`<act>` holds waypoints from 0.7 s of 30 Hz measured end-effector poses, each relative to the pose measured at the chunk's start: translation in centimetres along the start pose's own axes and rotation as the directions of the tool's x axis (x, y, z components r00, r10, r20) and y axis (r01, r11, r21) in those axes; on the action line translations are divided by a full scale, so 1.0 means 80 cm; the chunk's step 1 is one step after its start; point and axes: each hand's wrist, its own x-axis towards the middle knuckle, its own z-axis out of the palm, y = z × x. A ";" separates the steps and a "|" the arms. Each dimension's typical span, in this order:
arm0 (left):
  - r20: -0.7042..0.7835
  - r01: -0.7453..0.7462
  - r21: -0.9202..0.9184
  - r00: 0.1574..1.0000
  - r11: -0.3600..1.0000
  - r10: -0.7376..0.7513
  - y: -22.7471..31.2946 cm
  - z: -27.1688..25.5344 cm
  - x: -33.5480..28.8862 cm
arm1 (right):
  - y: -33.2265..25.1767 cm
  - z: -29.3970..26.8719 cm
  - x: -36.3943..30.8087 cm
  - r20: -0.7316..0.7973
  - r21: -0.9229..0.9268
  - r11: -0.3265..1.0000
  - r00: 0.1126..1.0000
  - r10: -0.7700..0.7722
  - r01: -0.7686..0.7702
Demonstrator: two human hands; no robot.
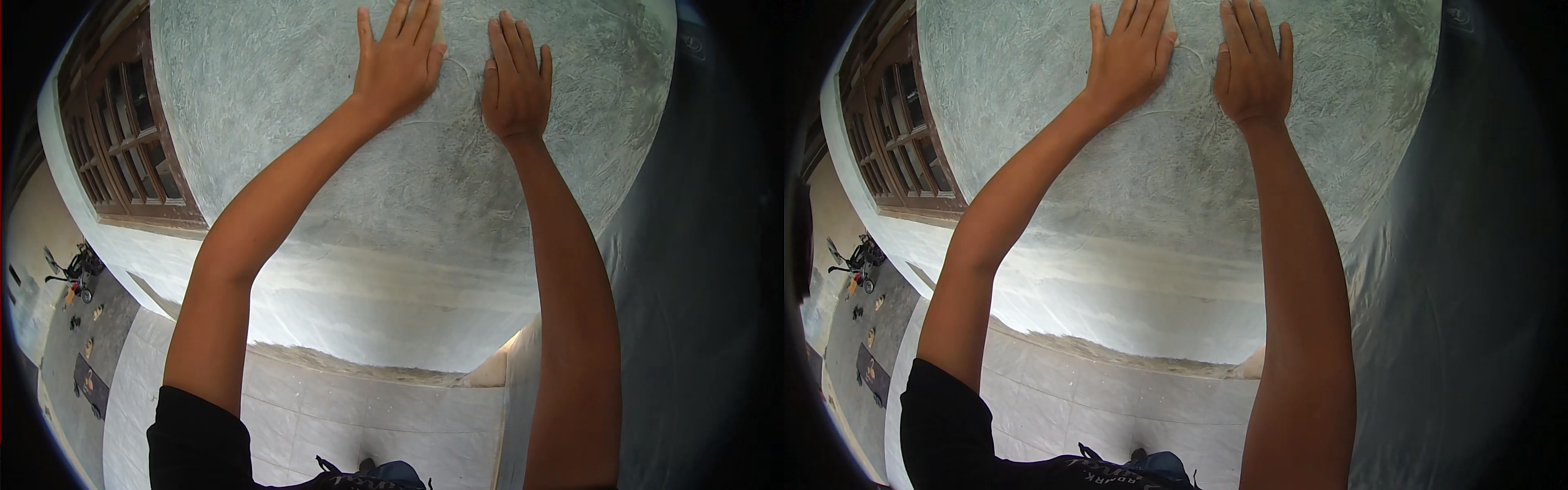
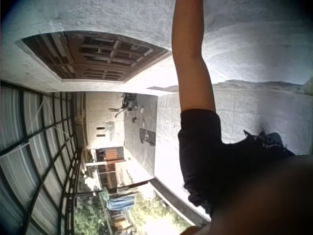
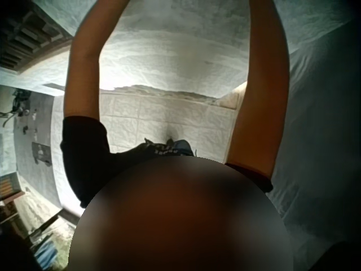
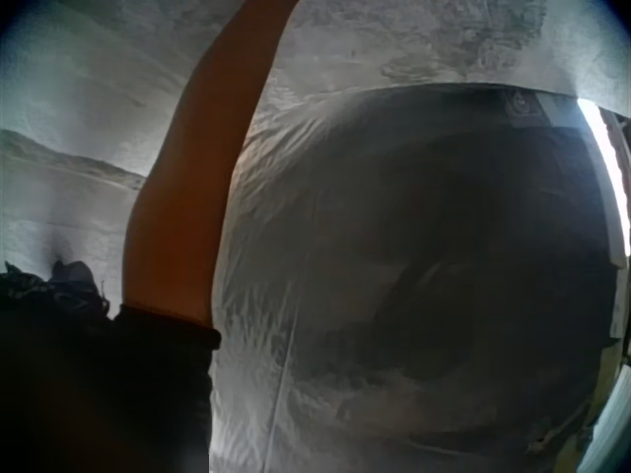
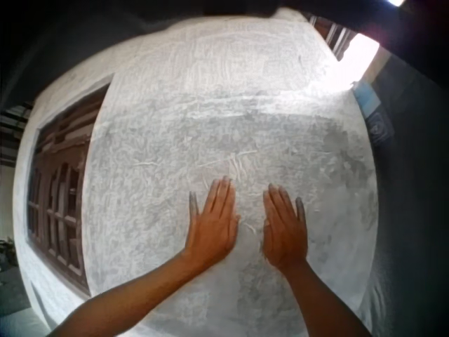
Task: Smoothing and finishing a plastered wall using bare hands.
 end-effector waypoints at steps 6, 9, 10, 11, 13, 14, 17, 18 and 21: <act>0.134 -0.116 0.022 0.985 0.993 0.113 -0.015 -0.007 0.003 | -0.001 0.002 0.000 -0.005 0.012 1.000 1.000 -0.002 0.002; 0.221 -0.009 0.271 0.974 0.962 -0.053 -0.007 -0.009 0.009 | -0.003 0.002 0.000 -0.004 0.018 1.000 1.000 0.006 -0.006; 0.241 -0.092 0.121 0.969 0.988 0.061 0.019 -0.009 -0.015 | 0.003 -0.001 0.000 -0.004 0.016 1.000 1.000 0.001 -0.001; 0.244 -0.179 -0.029 0.953 0.983 0.181 0.032 -0.008 -0.037 | 0.005 -0.003 0.001 -0.009 0.016 1.000 1.000 -0.001 0.001; 0.211 -0.196 -0.155 0.951 0.968 0.226 0.026 -0.012 -0.039 | 0.005 -0.002 -0.002 -0.007 0.008 1.000 1.000 -0.001 0.001; 0.153 -0.174 -0.102 0.970 0.980 0.188 0.012 -0.006 -0.023 | 0.006 -0.001 -0.003 0.000 -0.003 1.000 1.000 -0.002 0.002; 0.123 -0.084 0.157 0.990 0.984 0.065 -0.027 -0.007 0.022 | -0.008 0.003 0.003 -0.003 0.016 1.000 1.000 0.008 -0.008; 0.118 -0.088 0.166 0.991 0.982 0.069 -0.023 -0.005 0.019 | -0.009 0.002 0.002 0.002 0.018 1.000 1.000 0.012 -0.012; 0.238 -0.232 -0.061 0.941 0.971 0.240 0.026 -0.004 -0.042 | 0.004 -0.007 0.000 0.019 -0.017 1.000 1.000 0.023 -0.022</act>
